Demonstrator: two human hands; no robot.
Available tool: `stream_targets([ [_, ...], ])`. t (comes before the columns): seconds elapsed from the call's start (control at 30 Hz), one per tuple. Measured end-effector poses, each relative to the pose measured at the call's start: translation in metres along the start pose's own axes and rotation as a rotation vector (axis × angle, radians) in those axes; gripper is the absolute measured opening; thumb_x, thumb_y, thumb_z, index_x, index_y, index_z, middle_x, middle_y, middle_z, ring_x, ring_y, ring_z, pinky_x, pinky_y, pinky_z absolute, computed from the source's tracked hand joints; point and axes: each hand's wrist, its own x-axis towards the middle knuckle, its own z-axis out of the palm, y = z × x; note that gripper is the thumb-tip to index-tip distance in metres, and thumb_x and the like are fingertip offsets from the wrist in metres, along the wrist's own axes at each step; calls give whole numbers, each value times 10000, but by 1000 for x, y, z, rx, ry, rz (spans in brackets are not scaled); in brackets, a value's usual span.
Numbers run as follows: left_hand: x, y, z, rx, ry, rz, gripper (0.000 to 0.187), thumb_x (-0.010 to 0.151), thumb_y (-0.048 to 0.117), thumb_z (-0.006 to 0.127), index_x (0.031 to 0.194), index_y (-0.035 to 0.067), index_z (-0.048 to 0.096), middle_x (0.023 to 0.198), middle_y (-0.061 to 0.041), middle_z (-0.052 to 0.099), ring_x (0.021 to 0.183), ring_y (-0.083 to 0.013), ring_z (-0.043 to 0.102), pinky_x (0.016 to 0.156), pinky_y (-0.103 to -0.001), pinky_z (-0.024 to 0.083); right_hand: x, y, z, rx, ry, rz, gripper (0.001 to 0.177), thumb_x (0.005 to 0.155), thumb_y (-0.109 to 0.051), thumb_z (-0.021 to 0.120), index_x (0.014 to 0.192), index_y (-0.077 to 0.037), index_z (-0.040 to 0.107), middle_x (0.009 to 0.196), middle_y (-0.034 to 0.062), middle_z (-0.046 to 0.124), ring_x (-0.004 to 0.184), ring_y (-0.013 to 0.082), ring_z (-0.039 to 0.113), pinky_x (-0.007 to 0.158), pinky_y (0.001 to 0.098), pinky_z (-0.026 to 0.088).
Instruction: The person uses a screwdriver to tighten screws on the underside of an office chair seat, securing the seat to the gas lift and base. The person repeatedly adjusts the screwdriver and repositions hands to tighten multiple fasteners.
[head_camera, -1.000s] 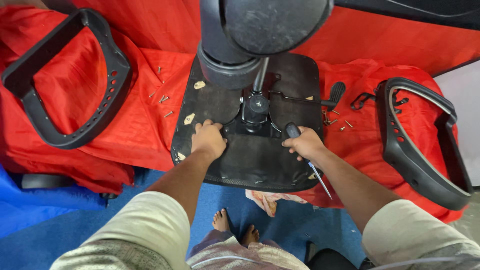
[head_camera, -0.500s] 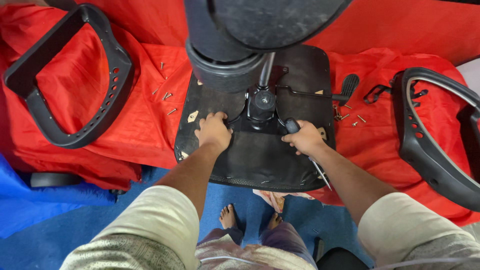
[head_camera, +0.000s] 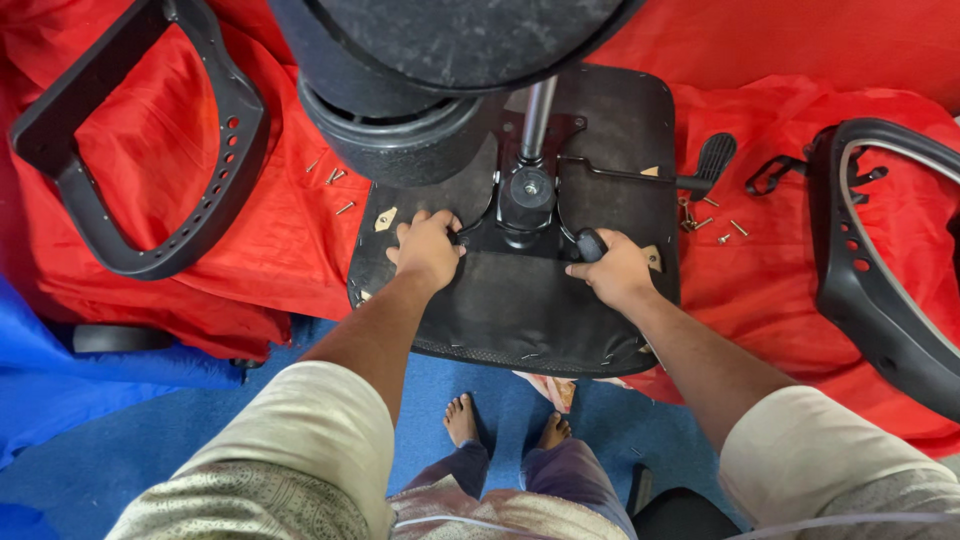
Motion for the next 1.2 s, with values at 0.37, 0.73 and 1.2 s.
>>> stream_targets([
  [0.37,-1,-2,0,-1,-5,25,291,847,138,770,1106,229,673,1271,14,574,1270,-296,465,1032,-560,341,3,5,3,-1,20,-9,419,709,-109,890,1057,7,687,926,96,666,708,188,666,665,342,537],
  [0.73,-5,-1,-3,-1,-14,36,292,864,103,733,1125,211,658,1283,-2,567,1270,-307,458,1027,-552,345,-1,0,1,-85,11,-33,372,722,-152,872,1045,-29,735,1084,99,683,1002,245,679,900,359,515],
  [1.2,-1,-10,2,-11,0,56,309,848,98,747,1119,222,671,1252,3,582,1263,-297,469,1000,-552,357,1,7,2,-92,8,-95,372,712,-152,885,1028,-22,737,1076,110,680,1003,251,672,904,361,510],
])
